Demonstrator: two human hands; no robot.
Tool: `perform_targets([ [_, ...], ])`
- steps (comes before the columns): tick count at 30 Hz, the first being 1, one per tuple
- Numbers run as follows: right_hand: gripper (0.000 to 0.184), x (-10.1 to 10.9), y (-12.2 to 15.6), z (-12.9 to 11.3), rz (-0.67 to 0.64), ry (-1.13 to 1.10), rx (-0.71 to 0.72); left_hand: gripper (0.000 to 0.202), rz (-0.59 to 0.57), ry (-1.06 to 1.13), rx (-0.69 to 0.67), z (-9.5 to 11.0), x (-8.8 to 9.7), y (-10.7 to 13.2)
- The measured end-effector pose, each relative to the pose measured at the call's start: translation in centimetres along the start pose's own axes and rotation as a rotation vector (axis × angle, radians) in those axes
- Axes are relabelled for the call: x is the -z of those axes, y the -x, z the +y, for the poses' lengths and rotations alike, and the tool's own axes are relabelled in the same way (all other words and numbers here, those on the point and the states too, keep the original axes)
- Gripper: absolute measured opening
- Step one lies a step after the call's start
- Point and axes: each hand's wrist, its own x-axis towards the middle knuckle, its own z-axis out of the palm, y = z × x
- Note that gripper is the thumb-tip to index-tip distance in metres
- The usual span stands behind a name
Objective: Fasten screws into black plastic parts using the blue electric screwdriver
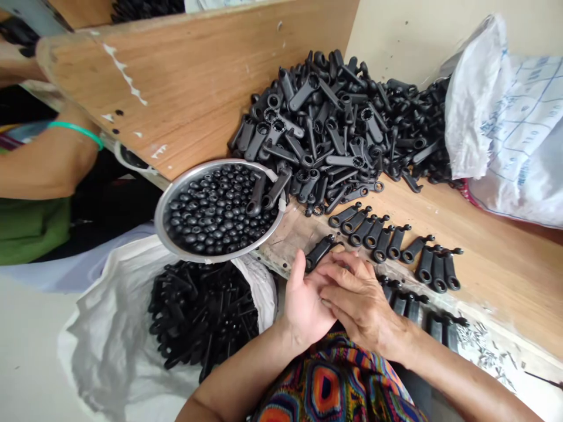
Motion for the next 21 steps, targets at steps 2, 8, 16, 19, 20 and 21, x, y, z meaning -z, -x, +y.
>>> perform_targets([
  [2, 0.018, -0.3, 0.1, -0.3, -0.008, 0.025, -0.02, 0.065, 0.022, -0.004, 0.019, -0.2, 0.1, 0.1],
  [8, 0.013, 2.2, -0.9, 1.2, -0.03, 0.018, -0.059, 0.055, 0.091, -0.275, -0.092, 0.9, -0.6, 0.2],
  [16, 0.016, 3.7, -1.1, 7.5, -0.148, 0.235, -0.197, 0.026, 0.179, -1.872, -0.753, 6.6, 3.4, 0.3],
  [19, 0.016, 3.1, -1.7, 8.3, -0.21, 0.23, -0.209, 0.031, 0.095, -2.355, -0.713, 6.5, 4.5, -0.3],
  [20, 0.016, 2.9, -2.0, 8.4, -0.225, 0.227, -0.205, 0.033, 0.092, -2.464, -0.665, 6.2, 4.6, -0.5],
  [21, 0.017, 2.8, -2.3, 8.5, -0.24, 0.225, -0.2, 0.034, 0.09, -2.543, -0.618, 5.9, 4.6, -0.7],
])
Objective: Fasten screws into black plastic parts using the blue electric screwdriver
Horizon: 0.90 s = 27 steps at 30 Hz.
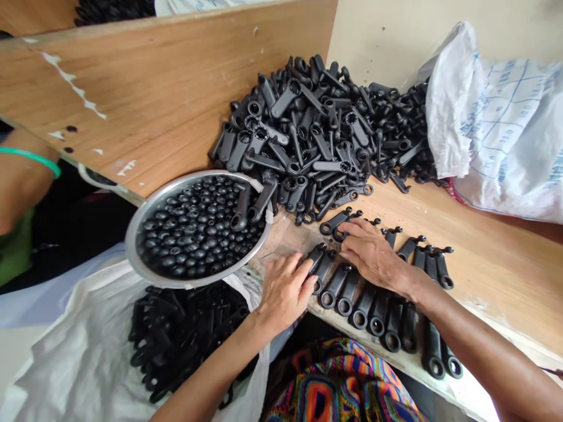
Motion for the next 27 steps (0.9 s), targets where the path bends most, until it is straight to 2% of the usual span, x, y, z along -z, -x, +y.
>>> perform_targets([
  [3, 0.016, -0.1, -0.9, -0.2, -0.036, 0.016, 0.004, 0.033, -0.057, -0.09, -0.029, 0.7, -0.3, -0.4],
  [11, 0.011, -0.2, -2.3, -1.1, -0.167, 0.092, -0.068, 0.027, -0.046, -0.184, -0.107, 1.2, -0.2, -0.4],
  [13, 0.013, 0.3, -2.1, -1.0, -0.154, 0.077, -0.054, 0.027, -0.057, -0.183, -0.115, 1.2, -0.3, -0.1],
  [15, 0.015, 1.1, -1.0, -0.9, -0.072, 0.048, -0.04, 0.028, -0.071, -0.188, -0.128, 1.1, -0.3, 0.1],
  [19, 0.015, 2.0, 4.0, -1.2, 0.239, 0.032, -0.054, 0.029, -0.016, -0.22, -0.187, 1.1, -0.1, 0.4],
  [22, 0.012, 1.7, 9.6, -2.2, 0.363, 0.04, -0.11, 0.033, 0.031, -0.158, -0.311, 1.8, 0.2, 0.8],
  [24, 0.015, 1.3, 13.5, -3.0, 0.426, 0.032, -0.19, 0.035, -0.026, -0.076, -0.44, 2.8, 0.1, 0.9],
  [27, 0.019, 0.2, 18.9, -4.1, 0.554, 0.017, -0.366, 0.034, -0.189, -0.018, -0.626, 4.5, -0.7, 0.7],
])
